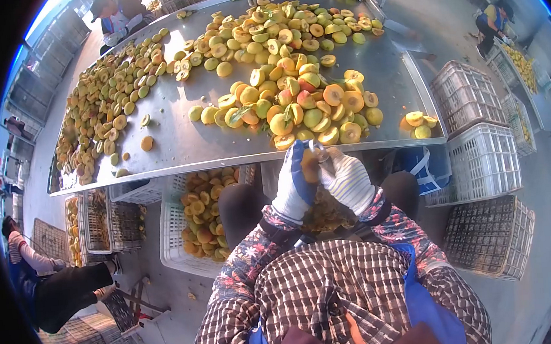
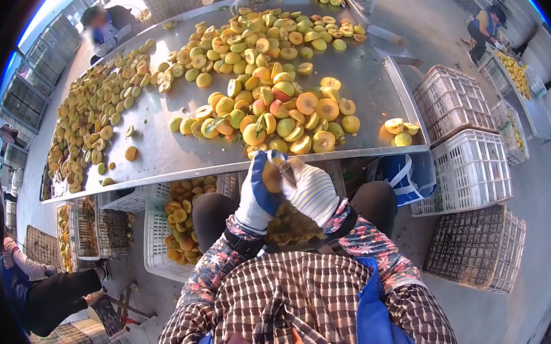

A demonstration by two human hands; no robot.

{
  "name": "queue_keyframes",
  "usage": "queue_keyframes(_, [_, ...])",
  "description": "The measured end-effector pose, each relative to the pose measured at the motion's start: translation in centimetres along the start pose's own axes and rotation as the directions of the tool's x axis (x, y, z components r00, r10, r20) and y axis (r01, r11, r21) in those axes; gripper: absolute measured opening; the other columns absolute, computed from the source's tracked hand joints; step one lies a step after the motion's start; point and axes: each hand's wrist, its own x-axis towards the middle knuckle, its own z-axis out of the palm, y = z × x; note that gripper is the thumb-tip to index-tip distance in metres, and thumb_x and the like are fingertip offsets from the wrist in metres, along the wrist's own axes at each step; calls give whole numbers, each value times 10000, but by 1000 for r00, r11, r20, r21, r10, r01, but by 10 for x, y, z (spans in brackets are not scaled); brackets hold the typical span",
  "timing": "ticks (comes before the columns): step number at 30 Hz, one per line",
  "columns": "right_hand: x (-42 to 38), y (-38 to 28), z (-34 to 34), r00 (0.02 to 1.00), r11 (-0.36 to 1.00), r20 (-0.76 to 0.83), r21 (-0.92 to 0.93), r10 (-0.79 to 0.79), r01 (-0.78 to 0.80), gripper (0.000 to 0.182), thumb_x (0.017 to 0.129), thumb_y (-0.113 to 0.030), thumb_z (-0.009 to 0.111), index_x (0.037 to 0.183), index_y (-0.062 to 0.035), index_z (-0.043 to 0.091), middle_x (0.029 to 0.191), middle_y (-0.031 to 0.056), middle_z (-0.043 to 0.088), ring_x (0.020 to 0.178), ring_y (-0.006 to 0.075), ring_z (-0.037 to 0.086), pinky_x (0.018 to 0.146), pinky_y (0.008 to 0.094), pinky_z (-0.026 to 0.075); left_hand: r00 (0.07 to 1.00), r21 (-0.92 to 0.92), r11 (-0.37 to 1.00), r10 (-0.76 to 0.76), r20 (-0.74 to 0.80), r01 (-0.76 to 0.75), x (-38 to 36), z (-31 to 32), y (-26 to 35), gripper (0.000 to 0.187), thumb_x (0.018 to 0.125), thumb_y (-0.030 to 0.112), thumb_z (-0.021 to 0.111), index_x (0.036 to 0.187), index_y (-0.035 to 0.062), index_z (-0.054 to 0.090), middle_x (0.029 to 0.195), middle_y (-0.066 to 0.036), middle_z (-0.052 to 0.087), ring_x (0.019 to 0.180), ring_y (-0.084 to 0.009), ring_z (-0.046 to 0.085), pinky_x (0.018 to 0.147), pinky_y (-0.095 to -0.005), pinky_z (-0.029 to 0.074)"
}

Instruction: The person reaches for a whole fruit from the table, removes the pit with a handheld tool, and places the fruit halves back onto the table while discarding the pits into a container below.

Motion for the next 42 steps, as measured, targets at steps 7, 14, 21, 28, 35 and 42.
queue_keyframes(7, [-13,1,-12,994,986,83,-155,71,-57,416,942,-385,609,1179,-65,489,723,201,646,709,413,650,607,485,499,987,-397,908,-160,-34,134,5,0,38,469,878,-49,583,1328,-9,459,1241,-137,571,1158,-224,575,950,-329,499])
queue_keyframes(14, [-8,-18,-11,954,928,267,-372,137,-29,368,971,-309,540,1049,48,502,692,234,631,659,424,637,589,521,496,995,-324,941,-91,43,100,2,2,47,329,933,2,559,1254,-16,488,1132,-126,607,1083,-229,599,975,-340,479])
queue_keyframes(21, [-14,-18,3,923,921,318,-380,216,-85,428,992,-333,467,1060,86,524,733,253,649,686,422,651,611,514,518,951,-724,635,-292,99,270,-5,7,55,336,1063,335,400,1160,38,522,1102,-127,606,1069,-283,603,996,-421,485])
queue_keyframes(28, [-22,4,13,958,984,271,-173,94,-47,435,997,-332,455,1088,91,501,742,270,643,708,421,651,611,512,516,991,48,999,31,-128,-25,-12,6,32,337,1059,354,422,1174,49,504,1093,-106,595,1044,-254,596,992,-410,481])
queue_keyframes(35, [-23,11,15,884,967,444,-255,146,-31,390,999,-312,462,1161,42,489,842,267,658,767,444,643,629,504,520,997,185,983,-27,69,14,-8,-2,54,375,1078,338,356,1116,8,529,1029,-119,616,987,-227,614,942,-363,494])
queue_keyframes(42, [-22,30,24,948,874,316,470,-32,-127,445,1008,-422,515,1165,-5,512,841,104,661,699,286,640,664,420,528,986,202,978,20,163,-53,4,-7,50,376,1059,343,415,1096,-12,531,1019,-141,629,941,-268,643,881,-420,535])
